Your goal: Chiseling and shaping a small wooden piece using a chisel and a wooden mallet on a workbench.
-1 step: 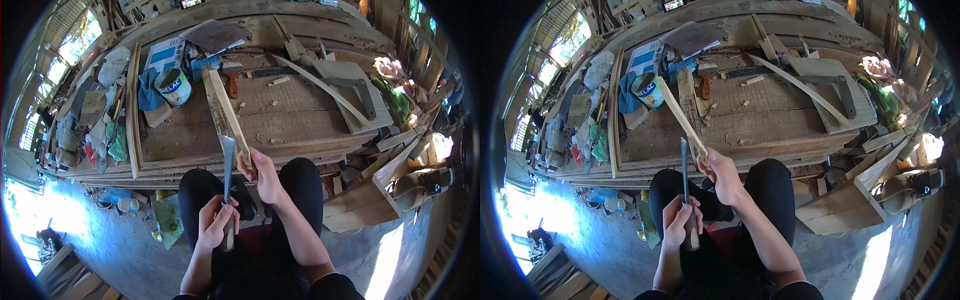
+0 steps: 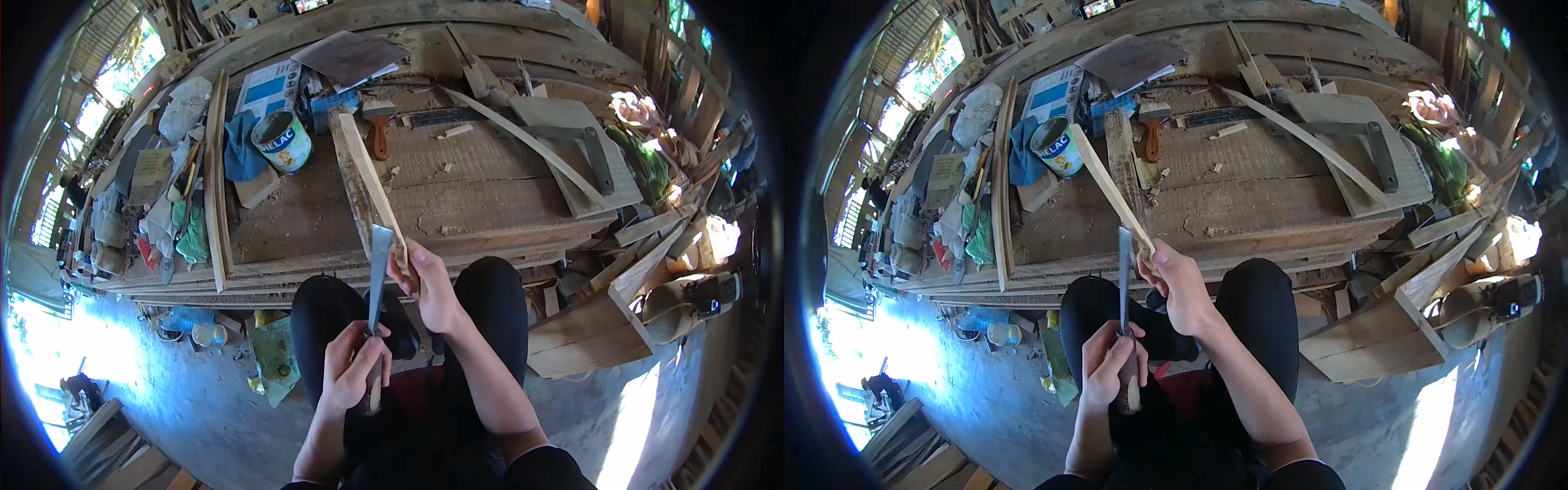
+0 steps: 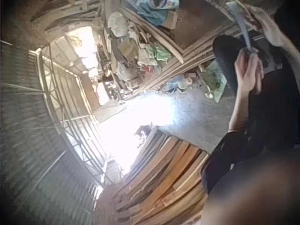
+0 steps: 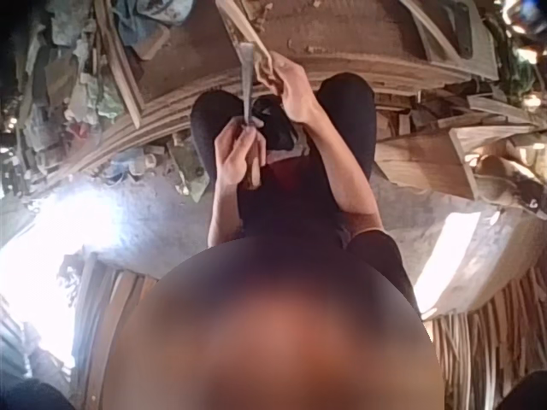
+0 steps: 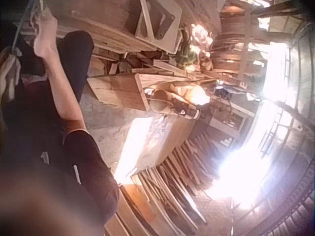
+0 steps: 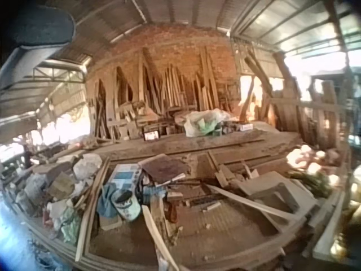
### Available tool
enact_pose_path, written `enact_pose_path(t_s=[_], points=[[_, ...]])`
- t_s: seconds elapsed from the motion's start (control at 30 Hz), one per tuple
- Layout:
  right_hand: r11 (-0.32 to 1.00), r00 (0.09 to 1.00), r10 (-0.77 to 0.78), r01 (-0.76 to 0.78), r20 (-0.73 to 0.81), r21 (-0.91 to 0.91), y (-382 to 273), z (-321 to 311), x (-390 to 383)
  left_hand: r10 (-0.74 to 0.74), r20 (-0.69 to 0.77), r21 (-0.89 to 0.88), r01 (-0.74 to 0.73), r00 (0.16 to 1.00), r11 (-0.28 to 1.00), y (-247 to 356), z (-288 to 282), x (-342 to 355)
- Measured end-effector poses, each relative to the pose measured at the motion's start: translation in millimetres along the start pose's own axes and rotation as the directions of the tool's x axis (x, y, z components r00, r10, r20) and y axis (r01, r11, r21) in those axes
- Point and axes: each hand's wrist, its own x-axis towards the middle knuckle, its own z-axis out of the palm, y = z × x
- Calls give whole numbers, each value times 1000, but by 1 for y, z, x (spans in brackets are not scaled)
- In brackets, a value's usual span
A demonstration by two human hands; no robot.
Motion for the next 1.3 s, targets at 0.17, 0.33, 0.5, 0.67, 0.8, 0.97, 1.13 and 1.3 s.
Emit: enact_pose_path(t_s=[0.17,0.33,0.5,0.67,0.8,0.97,1.13,1.3], points=[[953,989,-148,144,5,-266,4,-8,3,-59,8,145,57,998,988,29,8,-20],[862,981,-190,188,43,-471,-15,-4,-3,-123,-8,198,123,992,972,43,8,-24],[740,948,-304,296,92,-604,-14,-5,-3,-142,16,121,139,990,983,44,7,-24],[723,938,-331,321,102,-612,-9,-3,-2,-133,0,203,130,991,970,47,1,-27],[724,944,-299,319,138,-612,-13,-7,0,-161,21,191,154,987,969,50,-5,-23],[749,961,-250,271,120,-605,-11,-8,2,-167,-61,227,177,984,958,36,8,-19],[760,959,-278,251,50,-599,-8,-10,0,86,-140,273,-45,986,961,-12,31,-7],[827,956,-285,206,-75,-523,3,2,3,414,-123,524,-296,902,799,-46,35,15]])
